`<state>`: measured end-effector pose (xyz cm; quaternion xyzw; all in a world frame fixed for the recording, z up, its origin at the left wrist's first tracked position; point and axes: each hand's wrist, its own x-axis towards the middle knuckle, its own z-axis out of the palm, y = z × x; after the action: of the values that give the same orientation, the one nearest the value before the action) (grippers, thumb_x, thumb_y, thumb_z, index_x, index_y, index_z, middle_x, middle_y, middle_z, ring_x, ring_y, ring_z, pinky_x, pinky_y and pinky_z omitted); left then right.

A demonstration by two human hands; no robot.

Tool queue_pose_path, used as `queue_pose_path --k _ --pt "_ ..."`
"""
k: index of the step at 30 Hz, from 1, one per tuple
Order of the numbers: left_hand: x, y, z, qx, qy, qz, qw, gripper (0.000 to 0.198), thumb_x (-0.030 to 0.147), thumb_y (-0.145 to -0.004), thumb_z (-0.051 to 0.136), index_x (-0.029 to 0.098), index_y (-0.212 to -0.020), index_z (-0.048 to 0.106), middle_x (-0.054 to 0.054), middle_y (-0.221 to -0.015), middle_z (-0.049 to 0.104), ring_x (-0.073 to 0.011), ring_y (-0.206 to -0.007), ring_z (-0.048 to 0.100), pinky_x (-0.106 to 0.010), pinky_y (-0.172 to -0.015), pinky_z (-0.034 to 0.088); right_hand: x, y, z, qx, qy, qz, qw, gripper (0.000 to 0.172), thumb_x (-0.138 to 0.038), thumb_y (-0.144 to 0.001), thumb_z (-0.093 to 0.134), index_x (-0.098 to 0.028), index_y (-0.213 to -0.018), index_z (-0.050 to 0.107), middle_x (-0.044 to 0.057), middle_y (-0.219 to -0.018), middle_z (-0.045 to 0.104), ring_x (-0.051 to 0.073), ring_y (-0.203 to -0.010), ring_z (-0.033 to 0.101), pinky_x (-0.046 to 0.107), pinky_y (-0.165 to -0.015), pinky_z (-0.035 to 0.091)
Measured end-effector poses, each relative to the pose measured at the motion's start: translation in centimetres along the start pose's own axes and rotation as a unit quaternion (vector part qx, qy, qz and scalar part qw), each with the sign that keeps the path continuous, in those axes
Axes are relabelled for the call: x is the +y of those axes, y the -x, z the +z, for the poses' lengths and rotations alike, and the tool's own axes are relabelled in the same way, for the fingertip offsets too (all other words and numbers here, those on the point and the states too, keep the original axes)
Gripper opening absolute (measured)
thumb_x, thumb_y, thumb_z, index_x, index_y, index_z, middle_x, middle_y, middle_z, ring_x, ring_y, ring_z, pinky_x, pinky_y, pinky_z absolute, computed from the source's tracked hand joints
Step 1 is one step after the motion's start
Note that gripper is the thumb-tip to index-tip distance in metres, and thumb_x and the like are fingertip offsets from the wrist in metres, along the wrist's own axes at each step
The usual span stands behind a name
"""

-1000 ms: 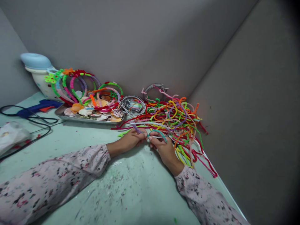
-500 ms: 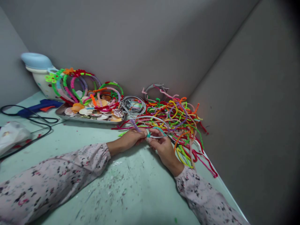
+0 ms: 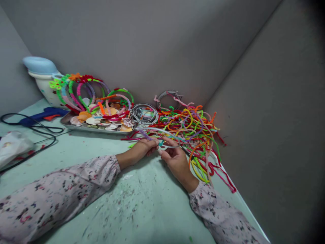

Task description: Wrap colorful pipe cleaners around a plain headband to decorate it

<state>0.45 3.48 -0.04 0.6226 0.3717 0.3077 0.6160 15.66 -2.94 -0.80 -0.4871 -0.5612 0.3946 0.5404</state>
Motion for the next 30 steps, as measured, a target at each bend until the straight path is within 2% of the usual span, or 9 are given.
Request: queue_pose_path --k 4,6,12,21,27,30 --pt "0.18 0.00 0.02 -0.018 0.038 0.004 0.999 0.031 0.039 -0.083 0.048 0.016 -0.063 0.051 0.003 -0.053 0.041 -0.0094 -0.048 0.035 -0.025 -0.048 0.025 0.12 0.01 -0.11 0.010 0.006 -0.010 1.000 0.023 -0.032 -0.078 0.064 -0.025 -0.100 0.062 -0.001 -0.077 0.060 0.013 -0.061 0.053 0.026 -0.056 0.046" --pt "0.32 0.05 0.05 -0.019 0.032 0.001 0.999 0.033 0.040 -0.083 0.048 0.016 -0.061 0.051 0.002 -0.052 0.041 -0.0094 -0.048 0.035 -0.026 -0.048 0.025 0.02 -0.04 -0.14 0.008 0.012 -0.017 1.000 0.019 -0.032 -0.078 0.064 -0.024 -0.096 0.063 0.000 -0.079 0.061 0.013 -0.061 0.054 0.026 -0.057 0.046" --pt "0.34 0.15 -0.04 -0.018 -0.002 -0.003 1.000 0.037 0.044 -0.084 0.047 0.016 -0.060 0.051 0.002 -0.050 0.041 -0.0099 -0.047 0.035 -0.027 -0.049 0.024 -0.19 -0.21 -0.09 0.017 0.030 -0.020 0.999 0.020 -0.032 -0.080 0.061 -0.023 -0.097 0.066 0.003 -0.089 0.066 0.015 -0.067 0.057 0.028 -0.060 0.048" --pt "0.28 0.24 0.17 -0.006 -0.026 0.006 1.000 0.033 0.042 -0.083 0.049 0.018 -0.061 0.048 0.003 -0.050 0.039 -0.0105 -0.048 0.033 -0.028 -0.051 0.025 0.25 -0.38 -0.03 0.057 0.038 0.003 0.998 0.020 -0.031 -0.079 0.062 -0.020 -0.095 0.066 0.003 -0.082 0.066 0.014 -0.062 0.056 0.027 -0.055 0.048" --pt "0.44 0.48 0.13 -0.001 -0.075 0.024 0.997 0.037 0.045 -0.083 0.049 0.018 -0.058 0.044 0.003 -0.052 0.040 -0.0114 -0.052 0.035 -0.028 -0.054 0.027 -0.23 -0.43 0.11 0.064 0.050 0.027 0.996 0.022 -0.032 -0.078 0.062 -0.018 -0.094 0.067 -0.001 -0.061 0.060 0.012 -0.051 0.052 0.023 -0.048 0.042" --pt "0.73 0.66 0.16 0.004 -0.090 0.025 0.996 0.035 0.044 -0.083 0.049 0.018 -0.059 0.045 0.003 -0.052 0.041 -0.0122 -0.053 0.036 -0.029 -0.055 0.028 -0.53 -0.43 0.10 0.067 0.057 0.036 0.995 0.023 -0.032 -0.077 0.062 -0.017 -0.093 0.067 -0.001 -0.059 0.059 0.012 -0.049 0.051 0.023 -0.046 0.041"
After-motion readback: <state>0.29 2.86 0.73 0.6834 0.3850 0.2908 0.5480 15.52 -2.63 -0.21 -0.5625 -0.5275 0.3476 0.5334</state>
